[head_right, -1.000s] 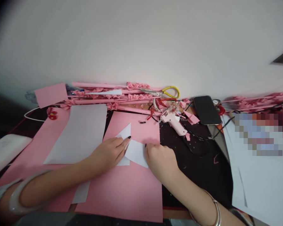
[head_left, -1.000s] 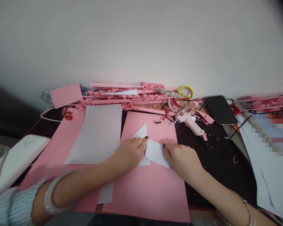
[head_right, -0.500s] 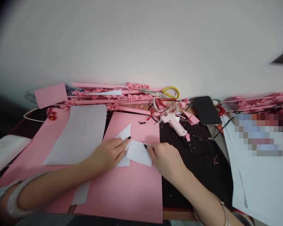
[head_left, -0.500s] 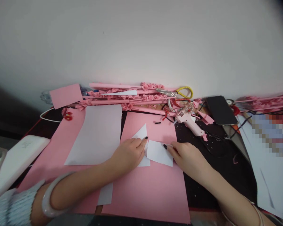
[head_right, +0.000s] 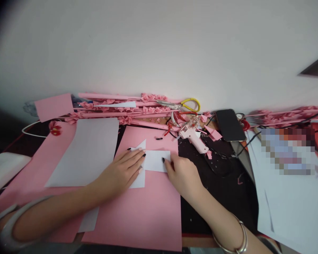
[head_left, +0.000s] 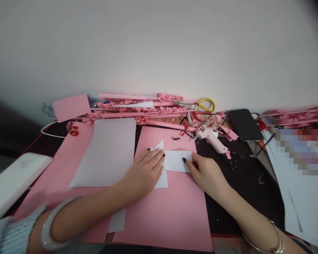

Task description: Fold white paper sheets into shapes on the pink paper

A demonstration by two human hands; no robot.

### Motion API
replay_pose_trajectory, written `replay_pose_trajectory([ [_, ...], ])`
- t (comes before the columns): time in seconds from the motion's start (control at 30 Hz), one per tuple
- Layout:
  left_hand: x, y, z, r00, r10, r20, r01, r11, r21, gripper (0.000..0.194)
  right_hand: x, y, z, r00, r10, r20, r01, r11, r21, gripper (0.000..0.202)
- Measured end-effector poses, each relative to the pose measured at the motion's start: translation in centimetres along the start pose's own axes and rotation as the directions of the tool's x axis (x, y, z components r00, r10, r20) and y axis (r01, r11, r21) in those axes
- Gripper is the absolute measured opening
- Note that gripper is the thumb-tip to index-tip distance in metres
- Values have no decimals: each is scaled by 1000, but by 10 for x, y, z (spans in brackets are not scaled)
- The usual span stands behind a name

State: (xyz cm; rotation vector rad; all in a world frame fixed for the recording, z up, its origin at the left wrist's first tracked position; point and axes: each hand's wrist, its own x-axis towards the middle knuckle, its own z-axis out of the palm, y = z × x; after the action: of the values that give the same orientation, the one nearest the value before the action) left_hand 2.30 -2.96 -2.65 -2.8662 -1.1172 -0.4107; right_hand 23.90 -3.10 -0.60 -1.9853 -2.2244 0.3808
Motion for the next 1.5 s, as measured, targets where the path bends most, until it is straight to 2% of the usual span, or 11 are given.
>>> replay_pose_trajectory([
  [0.17, -4, 2, 10, 993, -39, 112, 36, 999, 34, 39, -2, -3, -2, 999, 8, 38, -2, 986, -167, 28],
  [0.4, -5, 2, 13, 992, -40, 121, 37, 999, 32, 39, -4, -4, -2, 996, -36, 86, 54, 973, -226, 29],
  [1.07, -6, 2, 14, 991, -25, 134, 15, 997, 72, 40, -5, -2, -4, 988, -33, 153, 55, 988, -141, 31],
  [1.37, -5, 1, 12, 983, -27, 184, 15, 998, 69, 43, -6, 0, -6, 986, -37, 161, 58, 990, -128, 31],
  [1.5, -6, -1, 12, 975, -17, 222, 9, 999, 35, 44, -4, 2, -8, 985, -41, 166, 51, 997, -60, 31],
])
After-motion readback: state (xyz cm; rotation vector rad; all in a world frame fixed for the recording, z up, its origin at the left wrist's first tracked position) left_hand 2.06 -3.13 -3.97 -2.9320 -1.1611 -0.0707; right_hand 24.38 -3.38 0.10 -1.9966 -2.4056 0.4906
